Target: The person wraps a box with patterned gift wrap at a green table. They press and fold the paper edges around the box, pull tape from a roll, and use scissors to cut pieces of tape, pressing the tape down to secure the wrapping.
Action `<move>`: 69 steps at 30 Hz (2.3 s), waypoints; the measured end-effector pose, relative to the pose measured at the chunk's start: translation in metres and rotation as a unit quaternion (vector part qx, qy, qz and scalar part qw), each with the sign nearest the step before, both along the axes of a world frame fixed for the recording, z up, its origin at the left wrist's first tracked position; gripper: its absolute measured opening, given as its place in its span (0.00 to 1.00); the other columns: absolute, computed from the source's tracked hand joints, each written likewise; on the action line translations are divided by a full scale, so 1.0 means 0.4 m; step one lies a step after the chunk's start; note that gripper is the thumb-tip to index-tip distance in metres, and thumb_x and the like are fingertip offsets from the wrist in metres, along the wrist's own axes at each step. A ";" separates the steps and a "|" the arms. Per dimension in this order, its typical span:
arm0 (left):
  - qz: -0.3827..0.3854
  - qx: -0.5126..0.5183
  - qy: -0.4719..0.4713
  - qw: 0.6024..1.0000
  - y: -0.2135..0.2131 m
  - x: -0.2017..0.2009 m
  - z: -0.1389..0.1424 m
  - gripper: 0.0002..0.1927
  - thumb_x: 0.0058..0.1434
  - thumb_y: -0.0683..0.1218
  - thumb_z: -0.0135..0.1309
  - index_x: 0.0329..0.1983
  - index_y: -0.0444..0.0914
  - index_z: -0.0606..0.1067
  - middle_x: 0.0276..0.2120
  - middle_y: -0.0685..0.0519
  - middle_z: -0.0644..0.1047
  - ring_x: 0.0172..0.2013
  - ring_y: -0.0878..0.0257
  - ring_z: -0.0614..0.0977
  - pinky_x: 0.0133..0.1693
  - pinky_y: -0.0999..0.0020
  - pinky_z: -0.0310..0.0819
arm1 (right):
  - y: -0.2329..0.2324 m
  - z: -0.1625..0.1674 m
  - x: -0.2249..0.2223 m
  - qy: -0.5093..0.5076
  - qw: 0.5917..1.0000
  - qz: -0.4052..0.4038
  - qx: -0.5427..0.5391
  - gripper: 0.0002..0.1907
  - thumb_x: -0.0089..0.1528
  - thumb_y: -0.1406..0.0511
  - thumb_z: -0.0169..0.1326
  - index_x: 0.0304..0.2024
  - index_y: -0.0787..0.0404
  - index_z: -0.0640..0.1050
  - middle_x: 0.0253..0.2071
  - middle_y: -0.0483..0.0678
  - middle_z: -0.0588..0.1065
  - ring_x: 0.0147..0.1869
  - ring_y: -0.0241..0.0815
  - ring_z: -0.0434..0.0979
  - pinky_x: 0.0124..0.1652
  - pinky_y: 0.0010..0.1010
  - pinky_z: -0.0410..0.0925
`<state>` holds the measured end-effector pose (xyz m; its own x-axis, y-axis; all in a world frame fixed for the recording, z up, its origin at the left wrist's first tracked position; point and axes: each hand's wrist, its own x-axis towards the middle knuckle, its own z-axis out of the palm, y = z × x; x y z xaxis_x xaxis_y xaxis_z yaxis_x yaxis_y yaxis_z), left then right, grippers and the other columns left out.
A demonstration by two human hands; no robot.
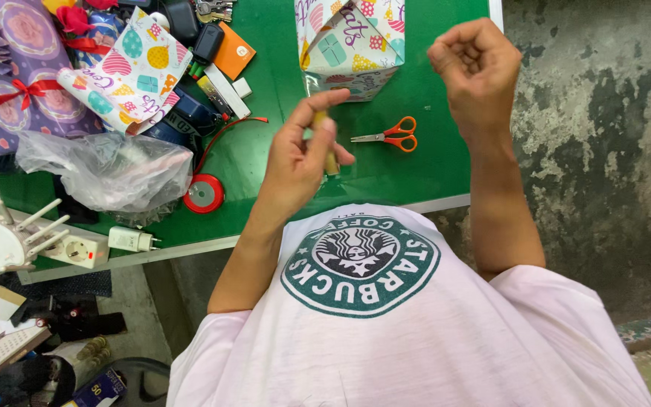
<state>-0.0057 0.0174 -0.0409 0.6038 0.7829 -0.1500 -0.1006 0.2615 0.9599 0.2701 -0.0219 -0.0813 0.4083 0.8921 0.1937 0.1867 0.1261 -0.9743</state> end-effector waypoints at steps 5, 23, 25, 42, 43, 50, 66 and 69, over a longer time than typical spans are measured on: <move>0.164 0.258 0.137 0.942 -0.005 0.034 0.011 0.19 0.76 0.35 0.41 0.66 0.41 0.73 0.55 0.50 0.70 0.42 0.61 0.79 0.44 0.71 0.78 | 0.053 -0.022 0.008 0.061 0.996 0.064 -0.026 0.05 0.72 0.74 0.60 0.44 0.65 0.76 0.37 0.42 0.77 0.40 0.27 0.74 0.42 0.19 0.68; 0.161 0.670 0.404 0.602 0.108 0.196 -0.163 0.28 0.62 0.41 0.59 0.66 0.50 0.74 0.62 0.59 0.67 0.46 0.56 0.67 0.52 0.61 0.63 | 0.106 -0.025 0.009 -0.028 0.996 0.083 -0.033 0.05 0.70 0.75 0.63 0.44 0.66 0.78 0.37 0.40 0.77 0.39 0.25 0.74 0.40 0.17 0.67; 0.168 0.667 0.413 0.596 0.108 0.195 -0.168 0.29 0.61 0.40 0.59 0.66 0.51 0.74 0.62 0.60 0.67 0.47 0.56 0.67 0.54 0.60 0.63 | 0.112 -0.026 0.001 -0.054 0.994 0.086 -0.026 0.05 0.70 0.75 0.64 0.44 0.67 0.78 0.37 0.41 0.77 0.39 0.25 0.75 0.41 0.18 0.68; 0.169 0.654 0.411 0.612 0.111 0.209 -0.182 0.23 0.64 0.42 0.59 0.63 0.49 0.76 0.62 0.59 0.67 0.47 0.56 0.68 0.55 0.60 0.62 | 0.122 -0.004 -0.008 -0.212 0.974 0.039 -0.077 0.06 0.65 0.69 0.69 0.39 0.64 0.83 0.34 0.43 0.81 0.33 0.24 0.73 0.32 0.19 0.63; 0.169 0.653 0.411 0.614 0.112 0.210 -0.183 0.23 0.64 0.42 0.59 0.63 0.49 0.76 0.62 0.59 0.67 0.47 0.56 0.68 0.54 0.60 0.62 | 0.122 -0.002 -0.009 -0.214 0.973 0.038 -0.078 0.06 0.65 0.68 0.69 0.39 0.64 0.83 0.34 0.43 0.81 0.33 0.24 0.74 0.32 0.19 0.64; 0.181 0.656 0.429 0.594 0.107 0.218 -0.182 0.21 0.66 0.43 0.58 0.62 0.51 0.76 0.62 0.59 0.67 0.48 0.56 0.68 0.53 0.61 0.62 | 0.123 0.005 -0.020 -0.314 0.948 0.014 -0.053 0.05 0.61 0.69 0.67 0.37 0.64 0.83 0.35 0.48 0.83 0.37 0.34 0.84 0.37 0.25 0.73; 0.185 0.660 0.424 0.592 0.106 0.218 -0.169 0.20 0.66 0.42 0.57 0.62 0.49 0.77 0.62 0.60 0.68 0.47 0.56 0.68 0.55 0.60 0.61 | 0.107 0.037 -0.081 -0.550 0.831 -0.086 -0.014 0.08 0.56 0.62 0.72 0.32 0.54 0.83 0.32 0.38 0.79 0.43 0.45 0.71 0.44 0.41 0.56; 0.180 0.661 0.427 0.590 0.102 0.215 -0.164 0.21 0.66 0.42 0.58 0.62 0.49 0.77 0.62 0.59 0.68 0.48 0.55 0.68 0.56 0.60 0.61 | 0.099 0.049 -0.084 -0.552 0.826 -0.113 -0.012 0.11 0.53 0.60 0.73 0.33 0.51 0.82 0.34 0.43 0.75 0.45 0.46 0.71 0.43 0.40 0.56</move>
<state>0.0802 0.0584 -0.1065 0.5088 0.6116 0.6059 0.7472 -0.6633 0.0421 0.2363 0.0176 -0.0617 0.1522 0.8261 0.5426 0.9790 -0.0508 -0.1973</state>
